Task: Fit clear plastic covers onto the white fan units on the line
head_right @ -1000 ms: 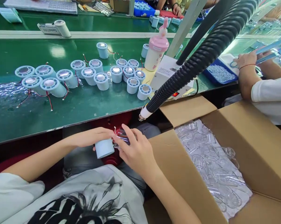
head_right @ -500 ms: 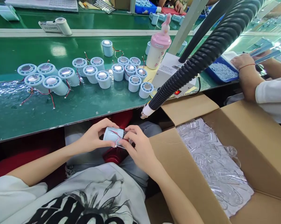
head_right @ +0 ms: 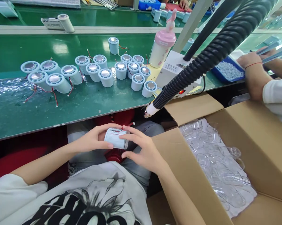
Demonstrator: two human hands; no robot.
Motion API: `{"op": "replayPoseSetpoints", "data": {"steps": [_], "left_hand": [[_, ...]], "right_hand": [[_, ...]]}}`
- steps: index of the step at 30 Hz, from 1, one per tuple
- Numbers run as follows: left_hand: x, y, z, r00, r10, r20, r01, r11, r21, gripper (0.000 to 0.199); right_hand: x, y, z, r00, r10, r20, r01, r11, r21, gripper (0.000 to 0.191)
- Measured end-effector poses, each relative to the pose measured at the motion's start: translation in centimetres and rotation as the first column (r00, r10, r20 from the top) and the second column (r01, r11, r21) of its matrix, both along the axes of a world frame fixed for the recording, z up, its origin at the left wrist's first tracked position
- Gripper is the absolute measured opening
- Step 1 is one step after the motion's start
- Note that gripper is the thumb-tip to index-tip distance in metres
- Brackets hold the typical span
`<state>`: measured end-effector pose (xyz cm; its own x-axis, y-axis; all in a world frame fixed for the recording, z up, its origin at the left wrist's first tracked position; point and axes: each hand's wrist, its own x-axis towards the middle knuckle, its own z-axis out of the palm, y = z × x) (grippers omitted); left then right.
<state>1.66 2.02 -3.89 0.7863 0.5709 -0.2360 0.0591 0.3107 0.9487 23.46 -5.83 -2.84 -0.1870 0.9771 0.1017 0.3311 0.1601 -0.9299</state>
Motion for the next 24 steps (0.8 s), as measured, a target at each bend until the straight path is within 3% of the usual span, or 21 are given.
{"op": "replayPoseSetpoints", "data": {"steps": [2,5,9,12,24], "left_hand": [[-0.1,-0.1,0.2,1.0,0.002,0.002,-0.001,0.998,-0.058,0.062],[-0.3,-0.1,0.5,0.999,-0.033,-0.003,0.033,0.999,-0.019,0.068],[-0.6,0.1,1.0,0.998,-0.063,-0.023,0.066,0.982,0.18,0.074],[-0.8,0.1,1.3,0.997,-0.07,-0.025,0.074,0.964,0.256,0.072],[-1.0,-0.1,1.8,0.996,-0.081,-0.042,0.091,0.926,0.365,0.075]], "right_hand": [[-0.1,-0.6,-0.2,0.988,-0.001,0.157,-0.018,0.992,0.123,0.036],[-0.2,-1.1,-0.6,0.992,-0.018,0.123,0.0,0.99,0.141,0.04],[-0.3,-1.2,-0.6,0.998,-0.002,-0.061,0.003,1.0,0.01,0.044],[-0.3,-1.0,-0.1,0.99,0.007,-0.144,-0.019,0.996,-0.082,0.044],[-0.4,-0.9,0.6,0.913,-0.089,-0.398,-0.072,0.926,-0.371,0.045]]}}
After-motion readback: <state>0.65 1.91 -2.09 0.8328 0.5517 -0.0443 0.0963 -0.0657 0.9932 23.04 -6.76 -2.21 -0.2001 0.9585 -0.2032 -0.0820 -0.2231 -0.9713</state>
